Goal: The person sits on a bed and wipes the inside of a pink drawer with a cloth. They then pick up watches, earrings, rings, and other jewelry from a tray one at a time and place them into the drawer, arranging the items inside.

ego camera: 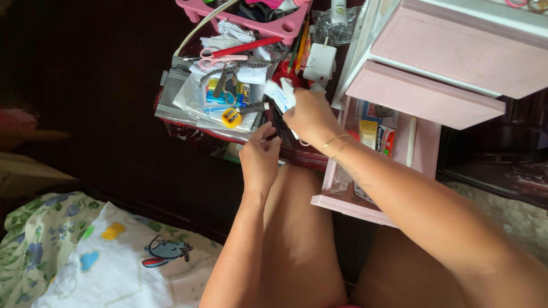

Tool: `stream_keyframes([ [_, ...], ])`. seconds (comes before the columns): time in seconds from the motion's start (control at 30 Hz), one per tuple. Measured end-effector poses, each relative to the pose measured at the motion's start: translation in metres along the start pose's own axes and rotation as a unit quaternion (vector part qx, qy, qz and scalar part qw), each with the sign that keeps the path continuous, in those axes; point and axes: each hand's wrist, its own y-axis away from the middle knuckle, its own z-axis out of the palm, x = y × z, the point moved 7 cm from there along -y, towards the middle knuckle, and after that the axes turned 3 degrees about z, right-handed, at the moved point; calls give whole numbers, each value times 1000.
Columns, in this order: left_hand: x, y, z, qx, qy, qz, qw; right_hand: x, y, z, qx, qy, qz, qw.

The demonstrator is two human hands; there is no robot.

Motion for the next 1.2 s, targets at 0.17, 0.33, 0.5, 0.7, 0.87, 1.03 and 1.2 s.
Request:
stream_keyframes([
  [0.17, 8, 1, -1, -5, -9, 12, 1000, 10, 24, -40, -24, -63, 63, 996],
  [0.33, 31, 7, -12, 17, -12, 45, 999, 30, 86, -99, -50, -246, 29, 967],
  [0.5, 81, 30, 6, -71, 47, 100, 991, 77, 145, -149, -88, -206, 120, 967],
  [0.7, 152, 71, 56, -242, 24, 186, 952, 100, 168, -146, -111, -199, 116, 967],
  [0.87, 171, 79, 78, -259, -131, 179, 940, 115, 166, -139, -112, -238, 163, 951],
  [1.03, 152, 80, 88, -292, -248, 60, 922, 95, 155, -155, -67, 6, -15, 998],
  [1.2, 147, 80, 93, -288, -218, 92, 928, 79, 141, -140, -91, 106, -111, 984],
])
